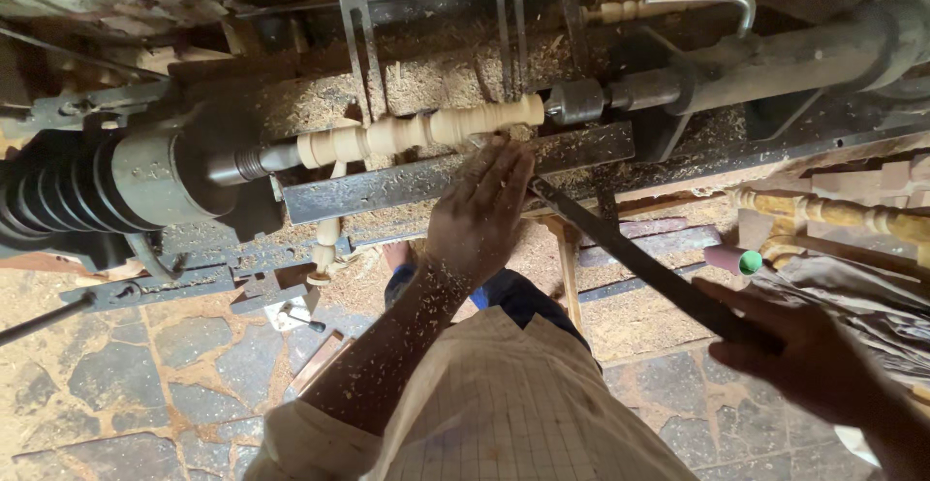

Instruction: The person uses a chisel to shape a cylindrical wooden piece mounted on a lathe. They hold the chisel with both hands and apply it to the rotating wood, creating decorative grooves and contours. Wood shavings accumulate on the machine and floor as the piece is progressively shaped.

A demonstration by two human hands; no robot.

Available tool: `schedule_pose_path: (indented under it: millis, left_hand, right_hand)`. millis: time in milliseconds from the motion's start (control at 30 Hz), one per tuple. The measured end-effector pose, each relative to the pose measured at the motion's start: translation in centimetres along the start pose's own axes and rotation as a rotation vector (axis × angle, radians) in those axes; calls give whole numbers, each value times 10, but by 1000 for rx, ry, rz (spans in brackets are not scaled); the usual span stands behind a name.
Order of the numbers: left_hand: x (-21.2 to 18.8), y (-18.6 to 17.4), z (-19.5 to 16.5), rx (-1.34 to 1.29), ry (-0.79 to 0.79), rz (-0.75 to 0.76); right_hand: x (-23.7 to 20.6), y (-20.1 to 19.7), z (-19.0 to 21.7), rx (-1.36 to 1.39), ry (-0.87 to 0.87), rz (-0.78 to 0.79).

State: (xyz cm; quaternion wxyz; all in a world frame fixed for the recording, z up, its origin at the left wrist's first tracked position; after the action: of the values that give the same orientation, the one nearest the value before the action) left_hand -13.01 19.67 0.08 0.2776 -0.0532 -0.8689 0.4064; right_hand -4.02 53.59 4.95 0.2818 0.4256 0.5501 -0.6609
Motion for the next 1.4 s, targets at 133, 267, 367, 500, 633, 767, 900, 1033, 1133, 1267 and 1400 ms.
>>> schedule_pose_path:
  millis: [133,267,367,500,633,767,900,1033,1133,1267,1400]
  left_hand:
    - [4,-1,0,11,125,54]
    - [5,-3,9,-82,216,95]
    - [0,1,20,-101,258,203]
    - [-2,-6,29,-170,337,118]
    - [-1,-15,35,-226,346,39]
    - [-6,-23,38,-241,382,7]
    - [-9,-30,40,-232,380,-38]
    - [-6,-30,44,-280,292,69]
    - [-6,-36,47,-314,273,99]
    - [-11,-49,52,-428,323,0]
    - [-11,-49,54,-413,349,9]
  right_hand:
    - [-35,36,3,5,235,42]
    - [-55,75,34,318,121,-189]
    - [-70,114,57,550,143,-276]
    - [-81,163,97,656,163,-320]
    - [-90,198,145,715,191,-377]
    - [-100,208,191,739,172,-494]
    - [-109,216,225,793,350,-466]
    - [-118,206,259,799,280,-621]
    - [-121,208,273,802,292,-578]
    - [-123,208,258,732,349,-515]
    - [-120,187,210,648,162,-563]
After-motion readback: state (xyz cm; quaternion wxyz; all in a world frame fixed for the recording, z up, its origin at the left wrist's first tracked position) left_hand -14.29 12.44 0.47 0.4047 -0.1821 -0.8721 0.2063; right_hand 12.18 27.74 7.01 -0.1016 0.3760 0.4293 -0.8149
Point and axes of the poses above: each hand's wrist, its own x-axis towards the middle knuckle, its own y-axis out of the palm, z = x × y, the point moved 6 cm from there along x, towards the middle knuckle, and after that the axes turned 5 degrees about -x, right-handed, at the moved point
